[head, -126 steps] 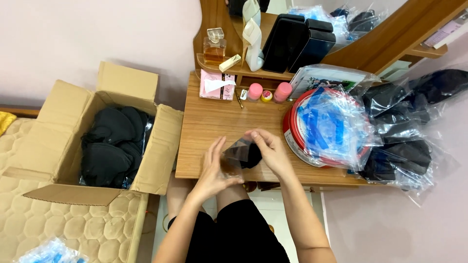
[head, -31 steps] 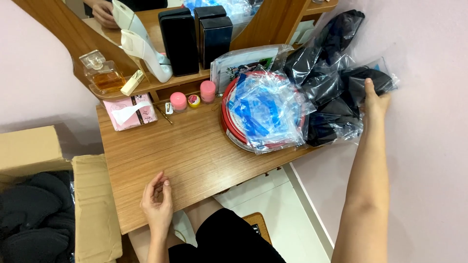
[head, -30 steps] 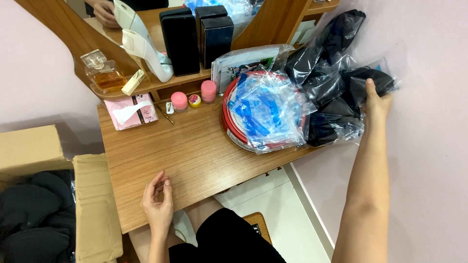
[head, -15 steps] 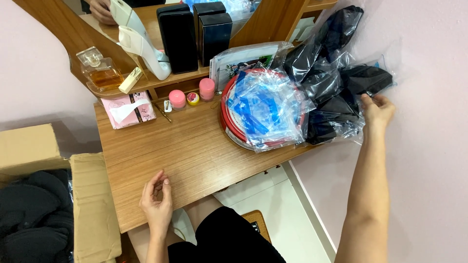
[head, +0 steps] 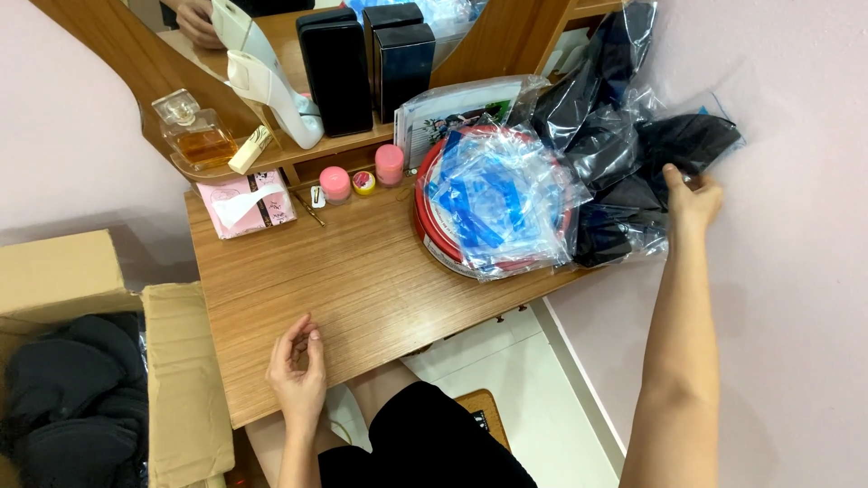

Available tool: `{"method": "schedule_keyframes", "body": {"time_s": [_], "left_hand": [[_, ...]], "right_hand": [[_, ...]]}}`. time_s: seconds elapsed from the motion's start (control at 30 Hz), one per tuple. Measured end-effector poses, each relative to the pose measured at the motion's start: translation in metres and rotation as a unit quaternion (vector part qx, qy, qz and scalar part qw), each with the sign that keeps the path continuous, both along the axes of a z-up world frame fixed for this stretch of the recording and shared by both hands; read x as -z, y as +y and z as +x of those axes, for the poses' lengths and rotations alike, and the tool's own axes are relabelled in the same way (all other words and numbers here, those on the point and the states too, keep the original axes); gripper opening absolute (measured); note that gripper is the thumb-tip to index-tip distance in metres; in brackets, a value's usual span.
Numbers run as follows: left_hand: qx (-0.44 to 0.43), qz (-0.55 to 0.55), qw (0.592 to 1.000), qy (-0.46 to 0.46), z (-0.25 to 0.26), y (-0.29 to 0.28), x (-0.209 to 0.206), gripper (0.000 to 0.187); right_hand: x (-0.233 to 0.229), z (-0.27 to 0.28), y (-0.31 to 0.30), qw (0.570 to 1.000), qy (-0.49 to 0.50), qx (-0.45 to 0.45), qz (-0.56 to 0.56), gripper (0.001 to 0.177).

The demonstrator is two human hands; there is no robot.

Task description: The person is packaging black face masks by taking them from a box, folding them, and sliding them into individual clear plastic bags.

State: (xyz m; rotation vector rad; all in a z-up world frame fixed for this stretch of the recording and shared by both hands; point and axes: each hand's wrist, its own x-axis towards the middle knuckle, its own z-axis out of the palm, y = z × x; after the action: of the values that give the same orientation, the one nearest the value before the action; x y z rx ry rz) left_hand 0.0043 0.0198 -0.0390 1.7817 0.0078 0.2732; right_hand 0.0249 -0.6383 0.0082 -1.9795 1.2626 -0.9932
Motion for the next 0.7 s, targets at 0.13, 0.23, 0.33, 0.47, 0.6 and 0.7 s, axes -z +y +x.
{"method": "schedule_keyframes", "body": {"time_s": [0.13,0.23,0.33,0.47,0.6,0.7], "left_hand": [[0.005,0.004,1.000,-0.017,0.001,0.000,0.005,0.025],[0.003,-0.005,1.000,-0.008,0.001,0.000,0.006,0.026],[-0.003,-0.003,1.000,-0.002,0.001,0.000,0.006,0.025],[-0.021,-0.028,0.999,-0.032,0.001,-0.001,0.012,0.024],[-0.042,-0.029,0.990,-0.132,-0.004,0.004,0.011,0.017],[-0.045,0.124,0.960,-0.249,-0.017,0.027,0.009,0.022]], "right_hand": [[-0.027,-0.015,0.026,0.999,-0.004,-0.028,0.025,0.043],[-0.029,-0.023,0.027,0.999,-0.004,-0.044,0.012,0.062],[-0.029,-0.034,0.041,0.998,-0.023,-0.058,-0.001,0.061],[-0.046,-0.051,0.121,0.978,-0.128,-0.118,-0.114,0.031],[-0.050,-0.052,0.250,0.944,-0.193,-0.242,-0.115,0.017],[-0.023,-0.049,0.349,0.933,-0.154,-0.321,0.044,0.004]]}}
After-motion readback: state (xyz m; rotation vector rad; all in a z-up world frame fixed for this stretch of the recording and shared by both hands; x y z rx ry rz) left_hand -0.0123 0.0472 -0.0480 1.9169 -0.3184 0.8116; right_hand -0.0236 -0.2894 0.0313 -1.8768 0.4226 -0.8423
